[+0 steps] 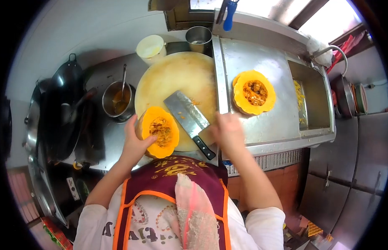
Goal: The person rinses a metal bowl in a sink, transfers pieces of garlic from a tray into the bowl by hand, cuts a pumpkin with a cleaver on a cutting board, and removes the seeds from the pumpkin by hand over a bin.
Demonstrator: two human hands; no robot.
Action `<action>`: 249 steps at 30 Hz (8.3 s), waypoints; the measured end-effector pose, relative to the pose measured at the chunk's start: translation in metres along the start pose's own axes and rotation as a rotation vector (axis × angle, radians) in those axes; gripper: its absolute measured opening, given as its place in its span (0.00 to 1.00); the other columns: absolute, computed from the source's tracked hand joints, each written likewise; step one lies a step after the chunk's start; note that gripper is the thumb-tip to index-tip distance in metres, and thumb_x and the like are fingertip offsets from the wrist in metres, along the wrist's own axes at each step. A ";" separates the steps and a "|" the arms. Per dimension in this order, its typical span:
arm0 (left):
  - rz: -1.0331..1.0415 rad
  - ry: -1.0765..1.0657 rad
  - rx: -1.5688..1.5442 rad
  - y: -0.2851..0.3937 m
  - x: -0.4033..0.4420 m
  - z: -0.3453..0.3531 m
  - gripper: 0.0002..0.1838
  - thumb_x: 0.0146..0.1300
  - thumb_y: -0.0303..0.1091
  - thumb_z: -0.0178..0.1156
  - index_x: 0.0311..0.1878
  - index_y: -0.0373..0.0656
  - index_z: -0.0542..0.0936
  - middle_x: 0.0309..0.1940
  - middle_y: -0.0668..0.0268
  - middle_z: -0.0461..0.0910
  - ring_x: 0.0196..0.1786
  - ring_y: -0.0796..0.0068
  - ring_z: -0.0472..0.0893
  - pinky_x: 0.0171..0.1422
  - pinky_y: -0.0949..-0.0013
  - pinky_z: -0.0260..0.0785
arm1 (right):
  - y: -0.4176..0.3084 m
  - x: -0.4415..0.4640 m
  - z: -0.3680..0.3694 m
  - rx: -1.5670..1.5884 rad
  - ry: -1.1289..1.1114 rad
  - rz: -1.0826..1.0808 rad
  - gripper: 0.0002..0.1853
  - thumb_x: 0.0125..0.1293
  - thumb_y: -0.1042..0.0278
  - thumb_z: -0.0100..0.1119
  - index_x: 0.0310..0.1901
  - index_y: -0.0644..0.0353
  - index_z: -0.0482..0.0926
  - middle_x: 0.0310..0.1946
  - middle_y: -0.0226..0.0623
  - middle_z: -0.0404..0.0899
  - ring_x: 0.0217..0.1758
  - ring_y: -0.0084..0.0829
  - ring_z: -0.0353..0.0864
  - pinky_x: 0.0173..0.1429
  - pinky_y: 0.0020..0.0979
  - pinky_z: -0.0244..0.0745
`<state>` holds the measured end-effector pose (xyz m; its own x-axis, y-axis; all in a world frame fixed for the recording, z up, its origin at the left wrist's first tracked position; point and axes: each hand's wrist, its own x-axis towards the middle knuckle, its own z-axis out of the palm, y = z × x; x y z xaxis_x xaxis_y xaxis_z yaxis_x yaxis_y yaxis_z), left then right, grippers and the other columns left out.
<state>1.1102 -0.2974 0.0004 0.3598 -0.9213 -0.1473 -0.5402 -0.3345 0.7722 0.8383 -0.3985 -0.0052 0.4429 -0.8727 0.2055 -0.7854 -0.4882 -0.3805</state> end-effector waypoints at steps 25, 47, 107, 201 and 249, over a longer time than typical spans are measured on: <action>-0.724 -0.035 -1.235 0.008 0.106 0.000 0.34 0.62 0.52 0.51 0.67 0.49 0.57 0.70 0.57 0.46 0.71 0.41 0.46 0.60 0.23 0.44 | -0.042 -0.051 0.037 0.481 -0.441 0.697 0.28 0.48 0.69 0.61 0.53 0.59 0.64 0.35 0.58 0.77 0.42 0.54 0.78 0.47 0.42 0.72; -0.346 -0.145 -0.987 0.006 0.089 0.012 0.32 0.66 0.45 0.45 0.70 0.45 0.51 0.70 0.62 0.49 0.74 0.64 0.46 0.69 0.36 0.35 | -0.045 -0.046 0.009 0.234 -0.622 0.349 0.25 0.58 0.67 0.48 0.60 0.53 0.68 0.31 0.58 0.78 0.36 0.54 0.78 0.45 0.48 0.73; -0.145 -0.167 -0.703 -0.061 0.068 0.032 0.33 0.58 0.21 0.42 0.70 0.34 0.51 0.68 0.49 0.57 0.71 0.58 0.56 0.72 0.65 0.46 | -0.082 -0.054 0.037 -0.074 -0.498 0.202 0.26 0.59 0.72 0.45 0.61 0.45 0.67 0.30 0.50 0.77 0.32 0.48 0.80 0.36 0.43 0.76; 1.001 -0.963 0.642 0.079 -0.083 0.287 0.32 0.56 0.26 0.50 0.66 0.39 0.59 0.65 0.52 0.60 0.67 0.55 0.62 0.70 0.50 0.51 | 0.022 -0.298 -0.073 1.324 0.649 1.430 0.06 0.66 0.73 0.43 0.43 0.62 0.67 0.19 0.30 0.68 0.13 0.21 0.66 0.17 0.24 0.65; 0.223 -0.383 -0.160 0.027 0.080 0.046 0.61 0.30 0.41 0.76 0.67 0.30 0.51 0.62 0.47 0.60 0.66 0.54 0.61 0.70 0.63 0.54 | -0.066 -0.020 -0.043 0.505 -0.122 0.324 0.16 0.62 0.73 0.51 0.52 0.60 0.74 0.25 0.50 0.76 0.27 0.43 0.79 0.34 0.36 0.73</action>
<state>1.0891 -0.3890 -0.0184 -0.0744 -0.9842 -0.1608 -0.4375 -0.1127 0.8921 0.8626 -0.3492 0.0549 0.2854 -0.9546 -0.0858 -0.6000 -0.1081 -0.7926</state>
